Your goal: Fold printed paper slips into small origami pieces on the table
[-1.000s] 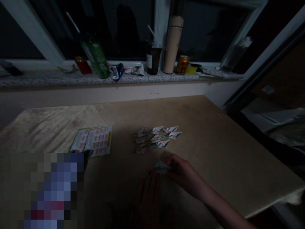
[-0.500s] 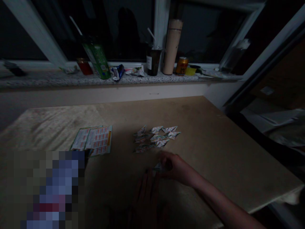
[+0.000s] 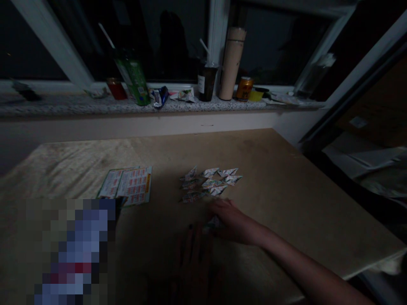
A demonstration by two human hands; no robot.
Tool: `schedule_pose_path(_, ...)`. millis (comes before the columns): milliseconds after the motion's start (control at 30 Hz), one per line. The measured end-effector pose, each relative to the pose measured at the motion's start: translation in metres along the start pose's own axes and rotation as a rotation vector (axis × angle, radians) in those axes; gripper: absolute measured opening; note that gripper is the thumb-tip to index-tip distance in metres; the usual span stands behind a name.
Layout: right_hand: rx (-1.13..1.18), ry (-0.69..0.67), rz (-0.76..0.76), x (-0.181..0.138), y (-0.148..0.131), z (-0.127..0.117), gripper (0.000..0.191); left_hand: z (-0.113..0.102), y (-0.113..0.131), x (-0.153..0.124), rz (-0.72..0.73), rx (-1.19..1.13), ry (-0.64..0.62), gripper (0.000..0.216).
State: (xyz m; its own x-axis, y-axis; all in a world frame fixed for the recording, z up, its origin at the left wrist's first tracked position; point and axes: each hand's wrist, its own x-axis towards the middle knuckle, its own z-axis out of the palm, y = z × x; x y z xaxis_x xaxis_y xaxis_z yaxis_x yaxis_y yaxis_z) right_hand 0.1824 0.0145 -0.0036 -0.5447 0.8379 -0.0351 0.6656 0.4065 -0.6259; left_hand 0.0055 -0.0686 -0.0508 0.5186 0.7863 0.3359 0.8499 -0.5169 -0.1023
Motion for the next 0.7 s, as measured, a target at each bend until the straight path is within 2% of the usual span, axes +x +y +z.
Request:
schedule_pose_path(167,0.168,-0.014,0.054,0.005,0.004,0.001,0.030,0.003,-0.005,-0.001,-0.011,-0.086,0.088,0.054)
schedule_pose_path(300,0.500,-0.002,0.088,0.008,0.011,0.002,0.023,0.004,-0.014,0.002,-0.088,-0.197,0.168,0.046)
schedule_pose_path(433,0.868,-0.003,0.146,0.010,0.016,0.002,0.024,0.000,-0.029,0.014,-0.132,-0.351,0.138,0.038)
schedule_pose_path(533,0.986,0.082,0.193,0.011,0.017,0.001,0.031,-0.007,-0.037,0.031,-0.192,-0.501,0.086,0.036)
schedule_pose_path(700,1.178,0.246,0.264,0.011,0.014,-0.003,0.031,-0.027,-0.039,0.069,-0.501,-0.883,-0.105,0.037)
